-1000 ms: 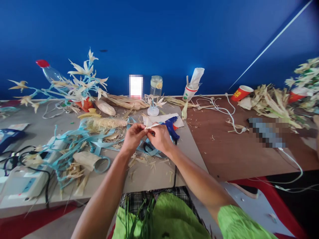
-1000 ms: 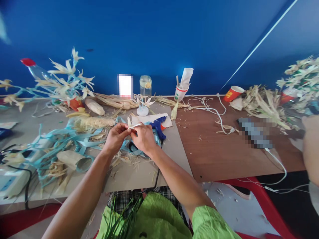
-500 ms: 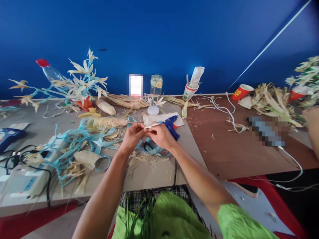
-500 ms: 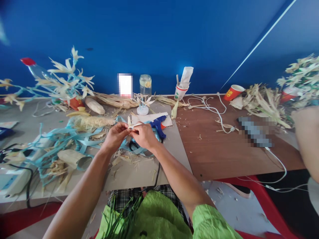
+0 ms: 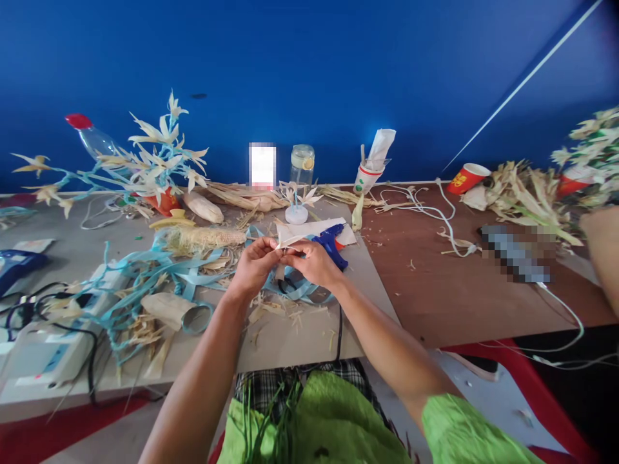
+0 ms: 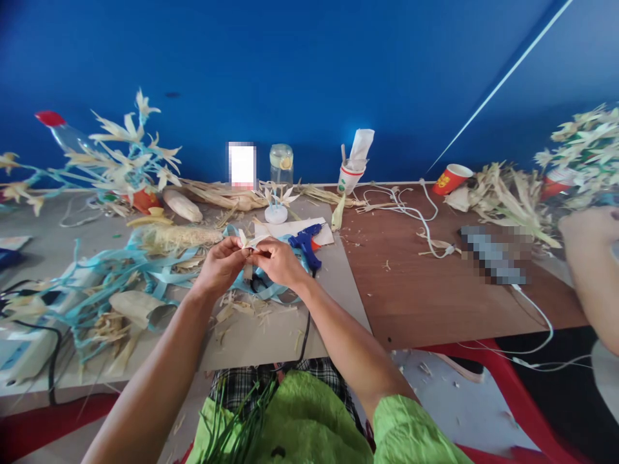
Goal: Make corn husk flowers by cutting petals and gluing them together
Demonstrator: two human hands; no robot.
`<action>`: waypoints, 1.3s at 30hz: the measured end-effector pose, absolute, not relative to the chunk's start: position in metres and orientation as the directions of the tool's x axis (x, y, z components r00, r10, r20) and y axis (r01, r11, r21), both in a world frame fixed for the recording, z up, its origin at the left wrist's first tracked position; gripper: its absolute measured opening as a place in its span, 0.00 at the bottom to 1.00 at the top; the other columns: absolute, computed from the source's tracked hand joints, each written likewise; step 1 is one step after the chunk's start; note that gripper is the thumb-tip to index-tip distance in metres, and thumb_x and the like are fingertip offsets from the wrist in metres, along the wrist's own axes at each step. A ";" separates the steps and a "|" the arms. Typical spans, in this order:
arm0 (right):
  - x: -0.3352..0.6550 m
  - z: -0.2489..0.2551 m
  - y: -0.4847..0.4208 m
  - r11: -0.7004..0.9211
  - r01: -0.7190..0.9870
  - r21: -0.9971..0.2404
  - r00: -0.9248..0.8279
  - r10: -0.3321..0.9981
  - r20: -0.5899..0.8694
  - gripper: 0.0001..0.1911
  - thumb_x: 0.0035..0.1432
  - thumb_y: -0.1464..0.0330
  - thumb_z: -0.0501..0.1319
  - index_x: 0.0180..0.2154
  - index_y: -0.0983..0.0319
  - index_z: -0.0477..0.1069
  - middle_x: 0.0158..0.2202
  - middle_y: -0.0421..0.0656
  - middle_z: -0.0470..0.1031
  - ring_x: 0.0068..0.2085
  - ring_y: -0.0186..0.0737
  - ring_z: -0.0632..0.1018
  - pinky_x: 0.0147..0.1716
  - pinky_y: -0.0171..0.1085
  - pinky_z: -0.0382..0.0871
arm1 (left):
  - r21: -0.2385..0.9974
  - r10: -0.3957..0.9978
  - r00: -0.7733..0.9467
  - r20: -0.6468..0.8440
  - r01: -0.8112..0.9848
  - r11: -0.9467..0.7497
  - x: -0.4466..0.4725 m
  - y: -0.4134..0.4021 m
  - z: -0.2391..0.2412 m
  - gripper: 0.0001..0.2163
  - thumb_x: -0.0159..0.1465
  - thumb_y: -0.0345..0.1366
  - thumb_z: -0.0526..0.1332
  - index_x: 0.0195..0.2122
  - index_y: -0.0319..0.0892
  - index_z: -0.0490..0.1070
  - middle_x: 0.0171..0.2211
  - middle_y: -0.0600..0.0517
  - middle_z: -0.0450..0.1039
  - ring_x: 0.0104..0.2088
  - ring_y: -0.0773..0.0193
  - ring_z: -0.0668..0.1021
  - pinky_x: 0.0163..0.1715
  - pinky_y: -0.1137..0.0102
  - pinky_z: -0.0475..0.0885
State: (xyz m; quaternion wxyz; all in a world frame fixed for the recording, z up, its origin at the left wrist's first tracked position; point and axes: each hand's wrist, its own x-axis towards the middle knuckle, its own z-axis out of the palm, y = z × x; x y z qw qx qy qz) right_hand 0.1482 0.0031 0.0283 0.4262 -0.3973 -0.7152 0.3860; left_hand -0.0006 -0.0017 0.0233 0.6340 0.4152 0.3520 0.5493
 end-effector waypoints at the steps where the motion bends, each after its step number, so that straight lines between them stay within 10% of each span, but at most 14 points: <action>1: 0.148 0.028 0.003 0.362 0.206 -0.909 -0.321 0.903 0.287 0.12 0.51 0.62 0.62 0.21 0.62 0.68 0.26 0.39 0.70 0.30 0.33 0.69 0.33 0.33 0.62 | 0.906 0.988 0.154 0.011 -0.419 0.055 -0.001 -0.002 0.024 0.13 0.46 0.35 0.71 0.28 0.40 0.68 0.24 0.55 0.71 0.24 0.71 0.73 0.25 0.75 0.65; 12: 0.152 0.027 0.009 -0.038 -0.237 -0.971 -0.227 0.974 0.017 0.12 0.44 0.62 0.66 0.21 0.62 0.67 0.19 0.34 0.62 0.22 0.29 0.62 0.24 0.32 0.56 | 0.843 0.987 0.154 -0.034 -0.526 0.111 -0.002 -0.003 0.031 0.11 0.45 0.32 0.70 0.26 0.40 0.69 0.24 0.55 0.69 0.23 0.72 0.70 0.27 0.72 0.66; 22: 0.163 0.032 0.019 -0.018 -0.431 -0.902 -0.038 0.999 -0.002 0.14 0.40 0.62 0.67 0.21 0.61 0.64 0.18 0.34 0.61 0.21 0.28 0.60 0.22 0.32 0.54 | 0.788 0.997 0.075 -0.012 -0.613 0.056 -0.015 0.000 0.035 0.10 0.46 0.30 0.69 0.25 0.40 0.67 0.22 0.56 0.63 0.22 0.74 0.67 0.27 0.72 0.66; 39: 0.156 0.031 0.013 0.180 -0.182 -0.967 0.097 0.982 0.164 0.12 0.46 0.60 0.64 0.22 0.61 0.67 0.18 0.34 0.60 0.22 0.28 0.59 0.23 0.32 0.54 | 0.892 0.992 0.122 0.014 -0.449 0.043 0.002 -0.002 0.024 0.12 0.44 0.34 0.71 0.26 0.40 0.69 0.25 0.54 0.71 0.25 0.70 0.72 0.30 0.72 0.66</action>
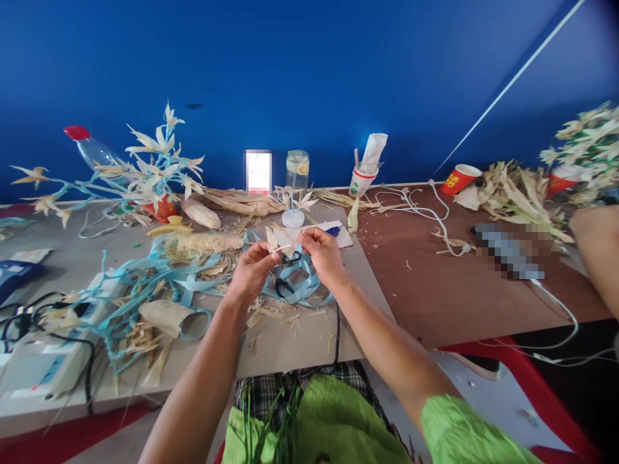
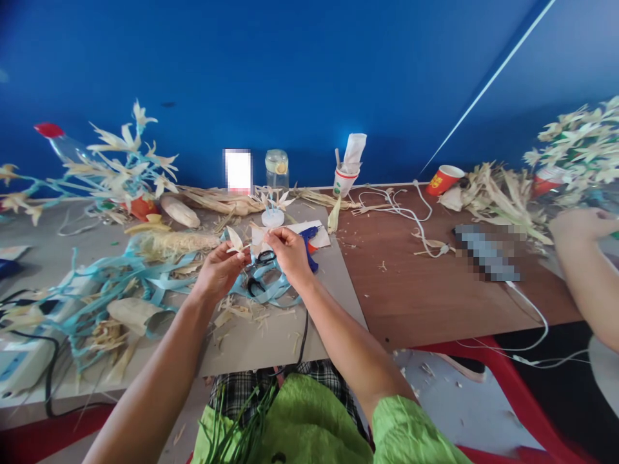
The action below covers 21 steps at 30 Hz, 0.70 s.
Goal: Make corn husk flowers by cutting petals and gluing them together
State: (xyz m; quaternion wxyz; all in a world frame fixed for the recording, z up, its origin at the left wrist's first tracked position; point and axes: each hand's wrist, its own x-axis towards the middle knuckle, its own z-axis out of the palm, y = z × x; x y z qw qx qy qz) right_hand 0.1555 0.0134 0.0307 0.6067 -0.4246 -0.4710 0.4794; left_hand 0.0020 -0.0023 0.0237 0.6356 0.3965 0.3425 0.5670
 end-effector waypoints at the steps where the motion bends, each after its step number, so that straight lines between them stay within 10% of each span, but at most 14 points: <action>1: 0.156 0.032 0.013 0.187 -0.172 -0.967 0.100 0.980 0.172 0.12 0.47 0.60 0.64 0.23 0.61 0.67 0.19 0.34 0.60 0.22 0.28 0.60 0.24 0.32 0.55 | 0.900 0.990 0.137 0.022 -0.435 0.040 0.003 -0.003 0.024 0.12 0.45 0.34 0.71 0.26 0.40 0.69 0.25 0.54 0.71 0.25 0.70 0.72 0.29 0.72 0.66; 21: 0.156 0.039 0.006 0.492 0.028 -0.870 0.184 0.853 0.488 0.09 0.53 0.65 0.60 0.24 0.61 0.65 0.29 0.39 0.67 0.31 0.33 0.69 0.33 0.34 0.64 | 0.913 0.972 0.228 0.062 -0.406 0.037 0.004 -0.005 0.019 0.11 0.47 0.33 0.71 0.29 0.39 0.71 0.24 0.56 0.72 0.25 0.72 0.73 0.29 0.75 0.66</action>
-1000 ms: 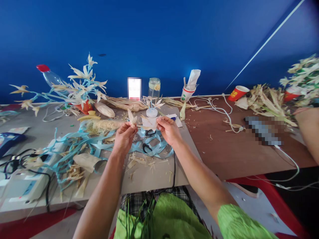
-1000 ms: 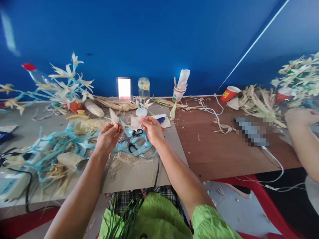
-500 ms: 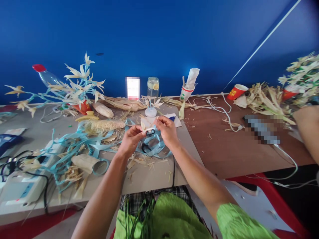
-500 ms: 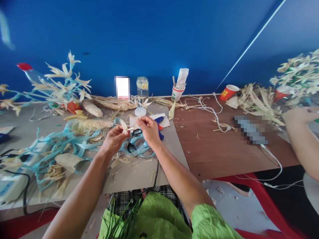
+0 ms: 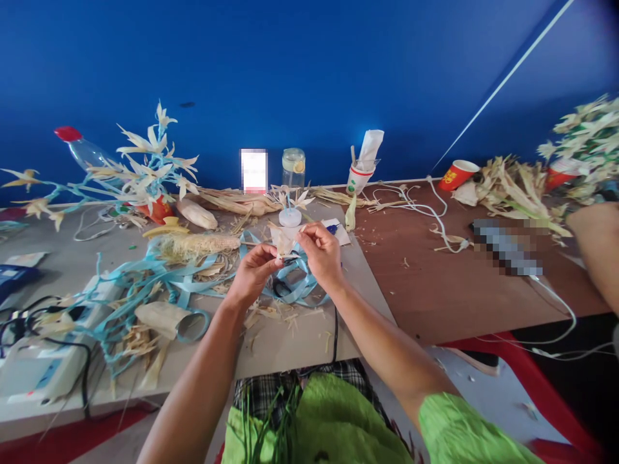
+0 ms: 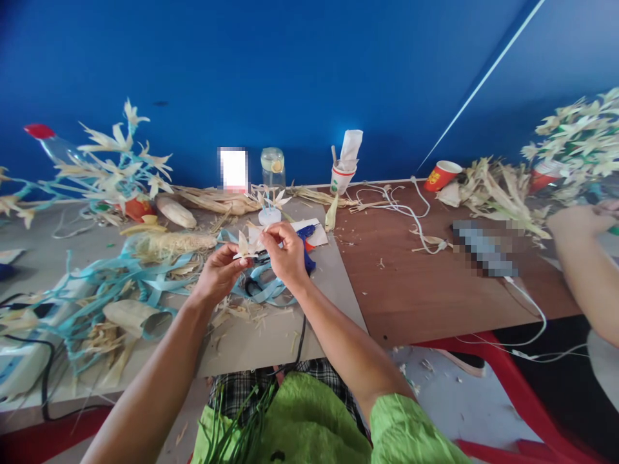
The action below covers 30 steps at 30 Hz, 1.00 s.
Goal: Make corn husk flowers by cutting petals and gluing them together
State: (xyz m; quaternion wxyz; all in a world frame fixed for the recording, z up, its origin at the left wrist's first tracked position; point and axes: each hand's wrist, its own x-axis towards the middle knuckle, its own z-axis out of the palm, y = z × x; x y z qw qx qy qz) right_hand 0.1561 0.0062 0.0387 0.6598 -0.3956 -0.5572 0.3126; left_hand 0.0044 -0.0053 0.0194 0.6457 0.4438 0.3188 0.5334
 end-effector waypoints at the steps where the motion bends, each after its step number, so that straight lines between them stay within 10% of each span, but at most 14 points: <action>1: 0.155 0.039 0.005 0.491 0.026 -0.871 0.177 0.855 0.487 0.09 0.53 0.65 0.60 0.24 0.61 0.65 0.29 0.39 0.67 0.32 0.33 0.69 0.33 0.34 0.64 | 0.914 0.972 0.228 0.060 -0.403 0.038 0.005 -0.005 0.019 0.11 0.47 0.33 0.71 0.29 0.39 0.71 0.24 0.56 0.72 0.25 0.72 0.73 0.29 0.75 0.66; 30: 0.154 0.037 0.005 0.082 -0.431 -0.899 -0.106 0.984 0.140 0.13 0.46 0.62 0.67 0.22 0.61 0.67 0.20 0.34 0.59 0.22 0.28 0.59 0.24 0.32 0.54 | 0.938 0.947 0.293 0.133 -0.346 -0.024 0.001 -0.003 0.018 0.09 0.47 0.32 0.71 0.28 0.39 0.73 0.26 0.54 0.72 0.26 0.72 0.70 0.28 0.75 0.65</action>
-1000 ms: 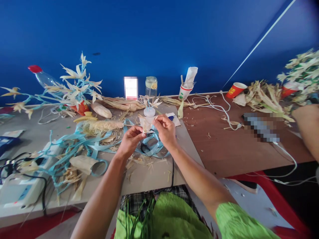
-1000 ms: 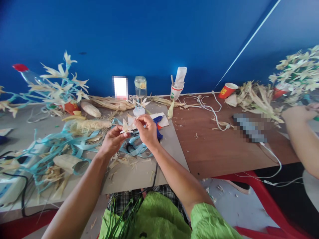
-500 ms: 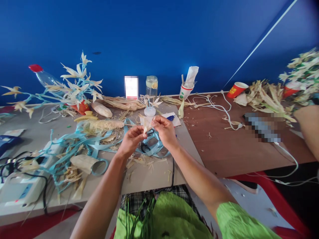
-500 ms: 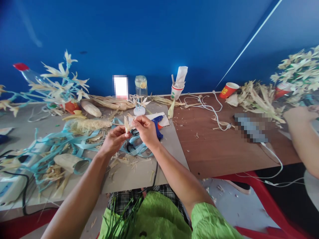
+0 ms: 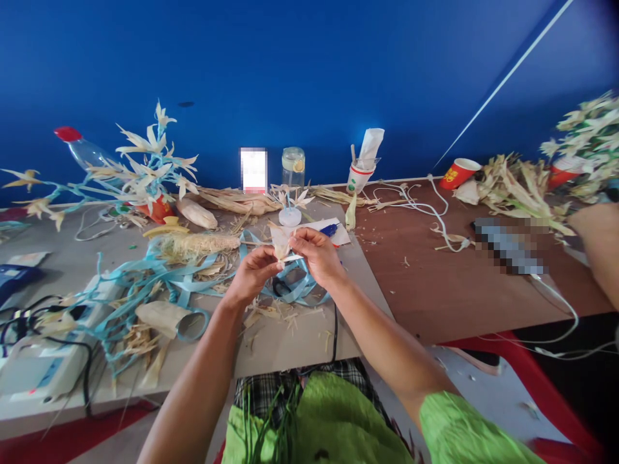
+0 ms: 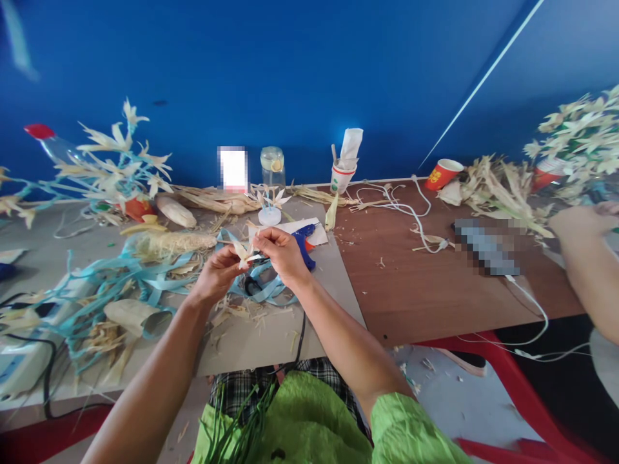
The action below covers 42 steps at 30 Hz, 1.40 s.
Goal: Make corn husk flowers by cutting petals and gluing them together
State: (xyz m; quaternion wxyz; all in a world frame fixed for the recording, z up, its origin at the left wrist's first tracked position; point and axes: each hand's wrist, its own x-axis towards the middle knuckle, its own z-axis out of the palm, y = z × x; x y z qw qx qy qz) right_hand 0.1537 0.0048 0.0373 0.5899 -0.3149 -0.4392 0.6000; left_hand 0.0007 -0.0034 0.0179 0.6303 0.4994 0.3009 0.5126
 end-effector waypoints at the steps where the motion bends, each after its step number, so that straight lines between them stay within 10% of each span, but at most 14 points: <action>1: 0.154 0.038 0.005 0.073 -0.430 -0.900 -0.108 0.985 0.132 0.13 0.45 0.62 0.67 0.22 0.62 0.67 0.20 0.34 0.59 0.22 0.28 0.59 0.23 0.32 0.53 | 0.938 0.945 0.296 0.137 -0.345 -0.028 0.001 -0.004 0.020 0.10 0.47 0.33 0.72 0.27 0.39 0.73 0.26 0.54 0.72 0.26 0.71 0.70 0.28 0.75 0.65; 27: 0.172 0.034 0.022 0.162 -0.340 -0.926 0.166 0.980 0.111 0.17 0.48 0.54 0.63 0.22 0.62 0.67 0.20 0.36 0.64 0.21 0.28 0.61 0.22 0.32 0.56 | 0.924 0.978 0.177 0.108 -0.382 -0.033 0.002 -0.002 0.020 0.12 0.44 0.33 0.72 0.25 0.39 0.69 0.24 0.56 0.72 0.24 0.73 0.71 0.26 0.76 0.64; 36: 0.153 0.053 0.002 0.170 -0.048 -0.984 -0.274 0.945 0.176 0.14 0.48 0.59 0.63 0.30 0.63 0.73 0.23 0.36 0.68 0.23 0.28 0.64 0.24 0.30 0.58 | 0.912 0.979 0.158 0.127 -0.407 -0.052 -0.002 0.000 0.015 0.12 0.45 0.35 0.72 0.28 0.40 0.71 0.27 0.54 0.74 0.29 0.69 0.74 0.32 0.72 0.66; 42: 0.148 0.057 0.003 0.275 0.075 -0.959 -0.262 0.933 0.247 0.07 0.51 0.66 0.59 0.25 0.63 0.71 0.25 0.38 0.73 0.28 0.31 0.71 0.31 0.32 0.63 | 0.919 0.977 0.167 0.130 -0.390 -0.055 -0.001 -0.003 0.020 0.13 0.44 0.36 0.72 0.27 0.39 0.71 0.26 0.54 0.73 0.28 0.69 0.73 0.32 0.73 0.66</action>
